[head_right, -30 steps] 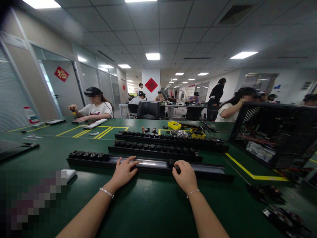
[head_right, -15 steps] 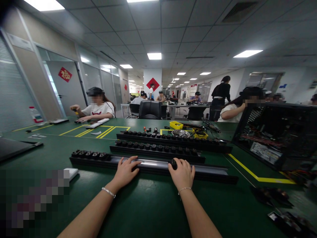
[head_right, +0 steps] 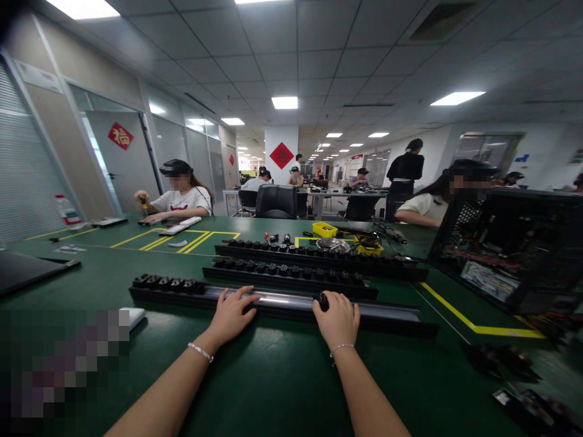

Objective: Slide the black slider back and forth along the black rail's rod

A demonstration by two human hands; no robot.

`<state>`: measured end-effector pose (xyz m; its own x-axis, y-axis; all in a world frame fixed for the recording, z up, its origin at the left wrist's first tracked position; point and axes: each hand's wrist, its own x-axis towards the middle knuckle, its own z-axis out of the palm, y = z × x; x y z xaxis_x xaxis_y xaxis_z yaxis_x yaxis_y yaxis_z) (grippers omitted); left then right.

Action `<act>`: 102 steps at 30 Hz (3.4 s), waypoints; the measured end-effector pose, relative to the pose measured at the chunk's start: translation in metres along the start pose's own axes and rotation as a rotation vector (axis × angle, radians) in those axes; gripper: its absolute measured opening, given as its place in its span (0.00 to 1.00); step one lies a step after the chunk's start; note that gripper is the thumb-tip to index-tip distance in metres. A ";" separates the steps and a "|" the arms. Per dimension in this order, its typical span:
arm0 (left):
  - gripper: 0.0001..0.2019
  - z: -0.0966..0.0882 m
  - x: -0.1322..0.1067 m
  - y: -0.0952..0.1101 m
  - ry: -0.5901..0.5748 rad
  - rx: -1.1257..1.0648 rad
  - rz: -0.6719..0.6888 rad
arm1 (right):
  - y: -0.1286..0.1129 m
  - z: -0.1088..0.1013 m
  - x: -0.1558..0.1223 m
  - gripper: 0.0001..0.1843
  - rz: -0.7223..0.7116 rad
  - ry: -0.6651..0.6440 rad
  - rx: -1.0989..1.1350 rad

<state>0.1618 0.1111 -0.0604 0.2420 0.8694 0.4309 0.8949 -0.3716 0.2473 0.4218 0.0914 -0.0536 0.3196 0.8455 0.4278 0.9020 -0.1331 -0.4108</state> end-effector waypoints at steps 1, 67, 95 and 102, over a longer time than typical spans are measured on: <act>0.15 0.000 0.000 0.000 0.000 0.000 0.000 | 0.000 0.000 0.000 0.20 0.000 -0.002 0.002; 0.15 0.000 -0.001 -0.001 -0.012 0.002 -0.001 | 0.009 -0.004 0.005 0.28 0.096 -0.015 -0.122; 0.15 0.001 -0.001 -0.002 0.005 0.016 0.021 | 0.019 -0.007 0.008 0.28 0.134 -0.019 -0.108; 0.15 0.000 -0.001 -0.001 -0.003 0.023 0.009 | 0.017 -0.010 0.008 0.28 0.143 -0.030 -0.099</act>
<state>0.1604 0.1111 -0.0610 0.2510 0.8669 0.4307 0.9010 -0.3719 0.2235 0.4429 0.0911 -0.0495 0.4395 0.8288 0.3463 0.8726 -0.3024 -0.3837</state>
